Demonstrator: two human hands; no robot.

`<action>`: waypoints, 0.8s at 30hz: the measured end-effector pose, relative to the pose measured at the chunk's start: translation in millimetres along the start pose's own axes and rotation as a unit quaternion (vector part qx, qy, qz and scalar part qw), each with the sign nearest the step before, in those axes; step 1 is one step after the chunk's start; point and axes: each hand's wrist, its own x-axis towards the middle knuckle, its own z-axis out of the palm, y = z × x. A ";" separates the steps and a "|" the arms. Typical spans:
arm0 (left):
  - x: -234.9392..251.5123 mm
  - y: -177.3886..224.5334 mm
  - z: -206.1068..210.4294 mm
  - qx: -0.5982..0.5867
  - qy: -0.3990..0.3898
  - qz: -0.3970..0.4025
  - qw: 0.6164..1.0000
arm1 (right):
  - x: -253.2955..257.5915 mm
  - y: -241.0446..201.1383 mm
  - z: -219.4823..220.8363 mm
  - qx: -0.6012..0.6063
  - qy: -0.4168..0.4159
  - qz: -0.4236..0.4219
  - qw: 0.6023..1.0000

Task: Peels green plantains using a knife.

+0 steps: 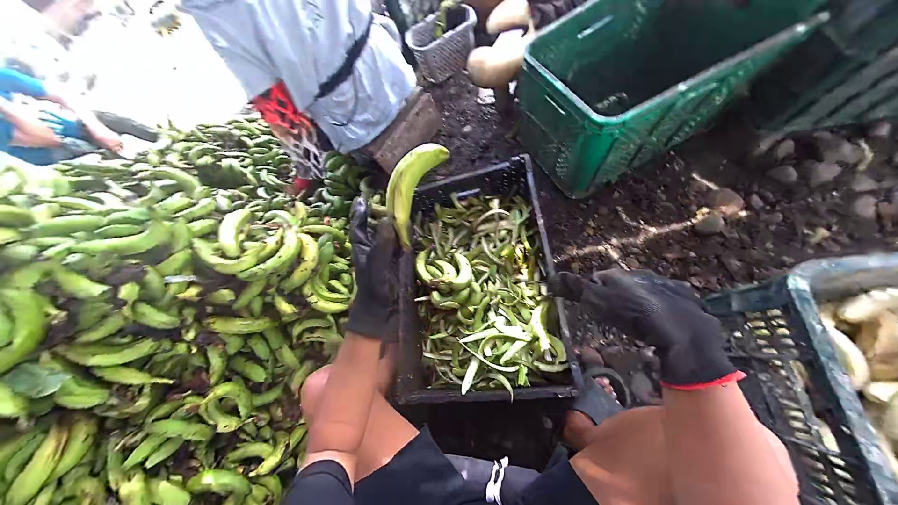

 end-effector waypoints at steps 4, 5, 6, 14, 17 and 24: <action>20.8 -20.9 -8.6 0.058 -0.004 -0.070 0.996 | 2.3 -4.3 14.4 0.110 -0.009 -0.026 0.994; 21.0 -24.4 -9.9 0.051 -0.030 -0.100 0.993 | 1.8 -5.3 22.5 0.168 -0.034 -0.053 0.984; 18.4 -28.0 -11.6 0.027 -0.055 -0.120 0.991 | 3.0 -6.2 32.1 0.213 -0.062 -0.084 0.972; -26.8 -24.2 -24.1 0.151 -0.014 -0.081 0.985 | -33.7 -85.0 118.4 0.534 -0.262 -0.026 0.804; -43.9 -29.9 -21.1 0.059 -0.031 -0.086 0.994 | -48.4 -108.5 146.1 0.570 -0.218 0.025 0.791; -70.0 -63.9 -19.6 0.019 -0.081 0.040 0.996 | -65.0 -132.1 148.4 0.630 -0.030 -0.105 0.769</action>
